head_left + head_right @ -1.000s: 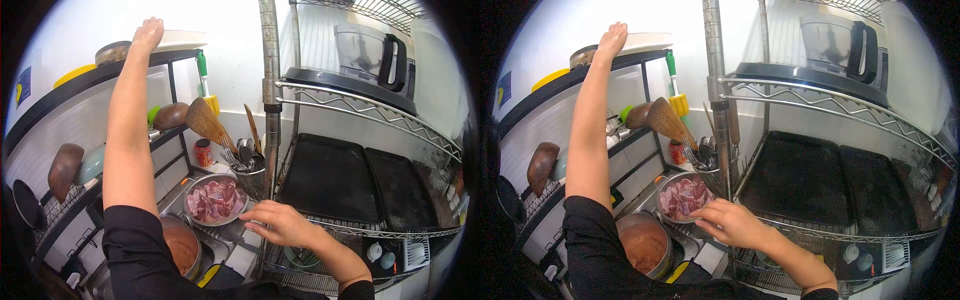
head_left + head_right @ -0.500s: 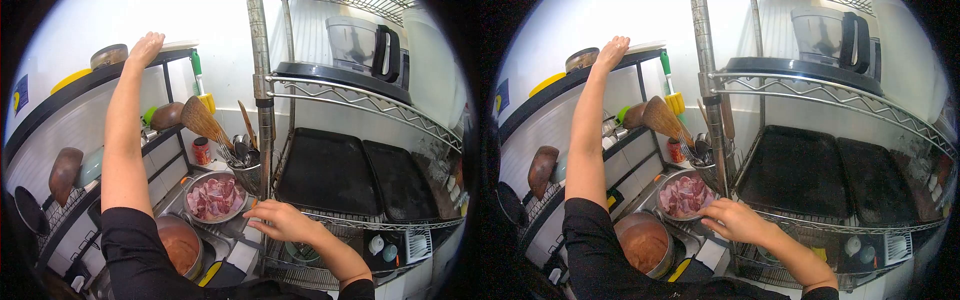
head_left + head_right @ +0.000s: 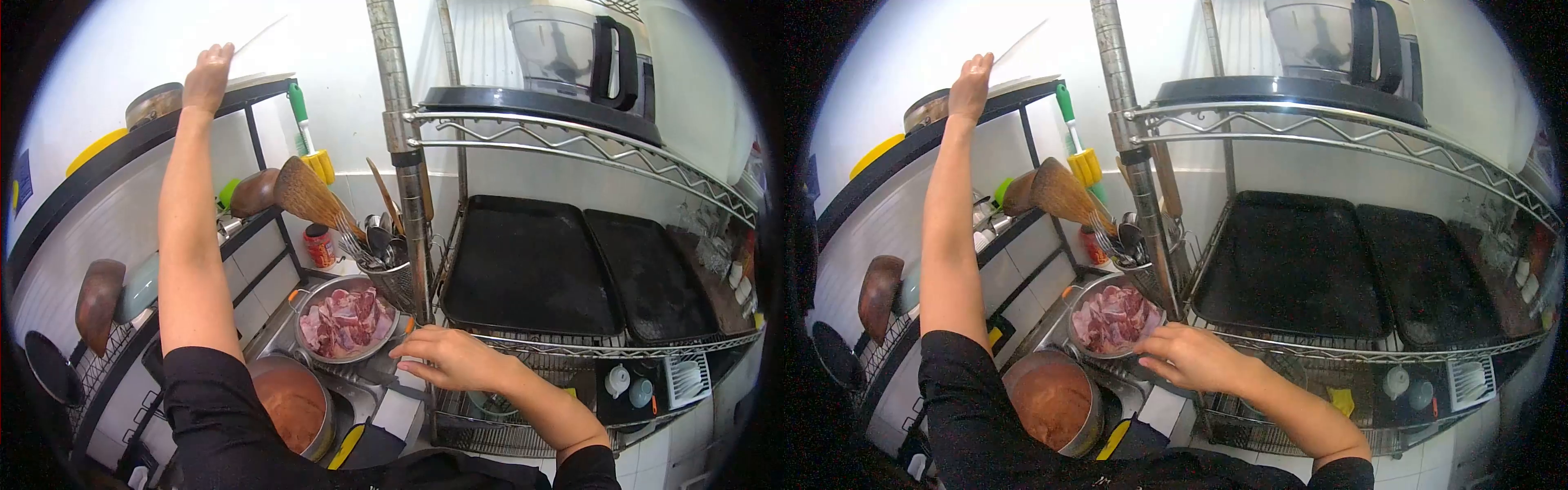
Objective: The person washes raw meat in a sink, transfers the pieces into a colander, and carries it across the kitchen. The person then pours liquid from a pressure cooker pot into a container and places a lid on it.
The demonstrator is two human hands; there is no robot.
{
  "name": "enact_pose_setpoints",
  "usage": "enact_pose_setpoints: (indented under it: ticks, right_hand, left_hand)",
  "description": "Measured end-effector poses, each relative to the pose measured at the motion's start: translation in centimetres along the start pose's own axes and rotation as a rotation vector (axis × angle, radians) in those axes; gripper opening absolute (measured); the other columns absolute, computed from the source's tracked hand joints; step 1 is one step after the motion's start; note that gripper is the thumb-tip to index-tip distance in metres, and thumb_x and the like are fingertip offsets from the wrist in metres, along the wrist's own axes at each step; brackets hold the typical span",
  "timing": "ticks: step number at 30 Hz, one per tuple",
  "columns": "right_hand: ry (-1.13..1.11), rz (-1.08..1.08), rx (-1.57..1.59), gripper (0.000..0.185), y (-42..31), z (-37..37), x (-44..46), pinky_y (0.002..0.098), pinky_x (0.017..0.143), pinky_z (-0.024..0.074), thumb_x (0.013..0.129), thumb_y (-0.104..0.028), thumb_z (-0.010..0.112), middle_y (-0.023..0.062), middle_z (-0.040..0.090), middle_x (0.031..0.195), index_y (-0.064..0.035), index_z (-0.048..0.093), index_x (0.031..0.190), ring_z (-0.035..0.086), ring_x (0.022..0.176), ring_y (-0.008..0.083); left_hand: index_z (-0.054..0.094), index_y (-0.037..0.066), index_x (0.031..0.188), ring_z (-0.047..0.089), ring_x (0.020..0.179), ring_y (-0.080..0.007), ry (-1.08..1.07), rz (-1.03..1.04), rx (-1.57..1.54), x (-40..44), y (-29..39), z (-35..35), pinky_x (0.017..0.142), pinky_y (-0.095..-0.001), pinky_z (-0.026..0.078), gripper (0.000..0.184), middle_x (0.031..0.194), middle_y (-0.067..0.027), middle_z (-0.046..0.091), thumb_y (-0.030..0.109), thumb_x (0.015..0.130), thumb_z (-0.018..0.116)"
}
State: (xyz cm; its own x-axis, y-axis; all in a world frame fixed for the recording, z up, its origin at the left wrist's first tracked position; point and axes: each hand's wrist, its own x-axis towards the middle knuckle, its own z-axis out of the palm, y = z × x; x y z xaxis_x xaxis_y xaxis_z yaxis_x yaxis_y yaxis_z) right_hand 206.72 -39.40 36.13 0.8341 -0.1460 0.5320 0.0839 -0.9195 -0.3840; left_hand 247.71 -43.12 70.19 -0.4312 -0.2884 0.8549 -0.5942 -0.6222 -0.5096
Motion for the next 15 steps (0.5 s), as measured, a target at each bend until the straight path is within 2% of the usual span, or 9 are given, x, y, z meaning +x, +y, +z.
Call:
enact_pose_setpoints:
  ticks: [2, 3, 4, 6, 8, 12, 15]
  right_hand:
    - [-0.004, -0.011, 0.009, 0.021, 0.0, -0.1, -0.2, 0.0408, 0.075, 0.0477, 0.085, -0.019, 0.059, 0.014, 0.06, 0.087, -0.0038, 0.062, 0.099, 0.058, 0.085, 0.0327]
    - [0.001, 0.002, 0.007, 0.021, 0.0, -0.2, -0.3, 0.0408, 0.075, 0.0477, 0.085, -0.019, 0.059, 0.014, 0.06, 0.087, -0.0038, 0.062, 0.099, 0.058, 0.085, 0.0327]
    - [0.006, -0.021, -0.013, 0.021, 0.0, -0.3, -0.5, 0.0395, 0.076, 0.048, 0.086, -0.019, 0.059, 0.0132, 0.06, 0.088, -0.0034, 0.062, 0.1, 0.058, 0.086, 0.0311]
    - [0.04, 0.022, -0.04, 0.021, -0.2, -0.6, -1.4, 0.0382, 0.077, 0.0482, 0.087, -0.018, 0.058, 0.0124, 0.06, 0.09, -0.003, 0.062, 0.101, 0.058, 0.086, 0.0295]
    - [0.088, -0.07, -0.004, 0.02, 0.1, -0.9, -2.7, 0.0394, 0.078, 0.0476, 0.088, -0.019, 0.057, 0.0129, 0.059, 0.09, -0.0028, 0.062, 0.098, 0.057, 0.087, 0.0304]
    - [0.094, 0.003, -0.037, 0.02, 0.1, -2.2, -7.1, 0.0426, 0.073, 0.0468, 0.085, -0.021, 0.058, 0.0136, 0.059, 0.09, -0.0056, 0.062, 0.096, 0.057, 0.087, 0.0322]
    - [0.177, 0.089, -0.045, 0.021, -0.5, -3.8, -11.1, 0.0429, 0.071, 0.0469, 0.083, -0.02, 0.059, 0.0138, 0.059, 0.088, -0.0064, 0.061, 0.098, 0.058, 0.086, 0.0327]
  left_hand:
    - [0.053, 0.01, 0.103, 0.059, 0.09, -0.0247, 0.136, -0.061, -0.019, 0.0, -0.2, -0.2, 0.07, -0.0353, 0.057, 0.022, 0.092, -0.0083, 0.056, 0.004, 0.083, 0.049]
    - [0.054, 0.008, 0.099, 0.058, 0.091, -0.0262, 0.236, -0.12, -0.147, 0.0, -0.2, -0.6, 0.075, -0.0375, 0.054, 0.018, 0.09, -0.0102, 0.056, 0.004, 0.083, 0.049]
    - [0.055, 0.002, 0.1, 0.06, 0.086, -0.0264, 0.401, -0.065, -0.053, 0.1, -1.6, -0.2, 0.078, -0.0364, 0.052, 0.017, 0.093, -0.0127, 0.059, 0.002, 0.085, 0.048]
    - [0.054, 0.0, 0.102, 0.059, 0.084, -0.0282, 0.402, -0.138, -0.015, -0.7, -1.0, -3.0, 0.076, -0.0361, 0.049, 0.019, 0.093, -0.0157, 0.058, 0.002, 0.086, 0.045]
    - [0.053, 0.0, 0.104, 0.059, 0.084, -0.0281, 0.404, -0.22, -0.196, -3.0, 2.0, -6.3, 0.074, -0.0359, 0.05, 0.019, 0.095, -0.0162, 0.057, 0.002, 0.086, 0.046]
    - [0.051, 0.0, 0.108, 0.059, 0.084, -0.0281, 0.3, -0.372, -0.654, -11.3, 14.6, -15.7, 0.07, -0.0353, 0.051, 0.022, 0.099, -0.0171, 0.056, 0.004, 0.086, 0.048]
    - [0.05, -0.001, 0.111, 0.059, 0.084, -0.028, 0.18, -0.505, -0.94, -15.4, 23.5, -24.0, 0.067, -0.0349, 0.052, 0.025, 0.102, -0.0177, 0.055, 0.005, 0.086, 0.05]
